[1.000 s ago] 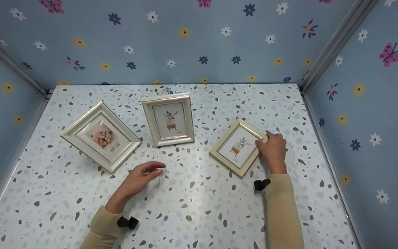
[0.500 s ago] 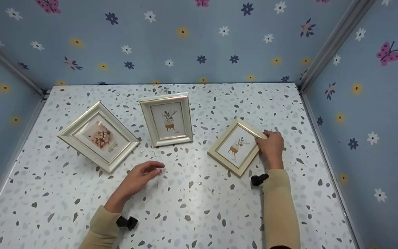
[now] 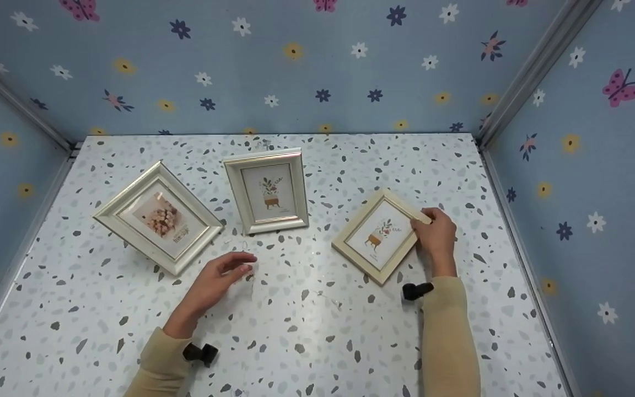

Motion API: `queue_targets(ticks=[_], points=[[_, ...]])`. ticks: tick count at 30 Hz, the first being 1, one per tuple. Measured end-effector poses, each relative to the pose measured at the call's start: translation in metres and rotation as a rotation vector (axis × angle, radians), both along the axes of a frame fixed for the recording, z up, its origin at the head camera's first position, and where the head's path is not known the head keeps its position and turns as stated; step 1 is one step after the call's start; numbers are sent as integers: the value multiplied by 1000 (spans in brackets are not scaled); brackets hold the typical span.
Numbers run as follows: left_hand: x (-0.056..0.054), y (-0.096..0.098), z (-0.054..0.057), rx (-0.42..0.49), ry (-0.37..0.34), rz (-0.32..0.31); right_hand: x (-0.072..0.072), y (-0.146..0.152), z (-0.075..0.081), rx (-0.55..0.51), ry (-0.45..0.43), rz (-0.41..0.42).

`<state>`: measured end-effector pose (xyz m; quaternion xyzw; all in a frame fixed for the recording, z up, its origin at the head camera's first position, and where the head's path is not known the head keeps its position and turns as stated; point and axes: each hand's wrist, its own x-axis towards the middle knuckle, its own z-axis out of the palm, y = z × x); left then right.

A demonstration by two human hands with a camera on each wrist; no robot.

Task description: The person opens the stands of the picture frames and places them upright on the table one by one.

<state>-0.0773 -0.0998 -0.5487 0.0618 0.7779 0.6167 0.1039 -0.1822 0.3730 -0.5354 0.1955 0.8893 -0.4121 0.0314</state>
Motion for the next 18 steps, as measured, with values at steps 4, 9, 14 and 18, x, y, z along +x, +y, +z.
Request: queue_targets(ticks=[4,9,14,18], points=[[-1,-6,0,33,20,88,6,-2,5,-50,44,-38],[-1,-15,4,60,44,151,12,-3,10,-160,137,-104],[-1,-20,6,115,53,200,17,-5,19,-338,194,-144],[-2,-24,7,142,42,235,20,-9,27,-439,233,-182]])
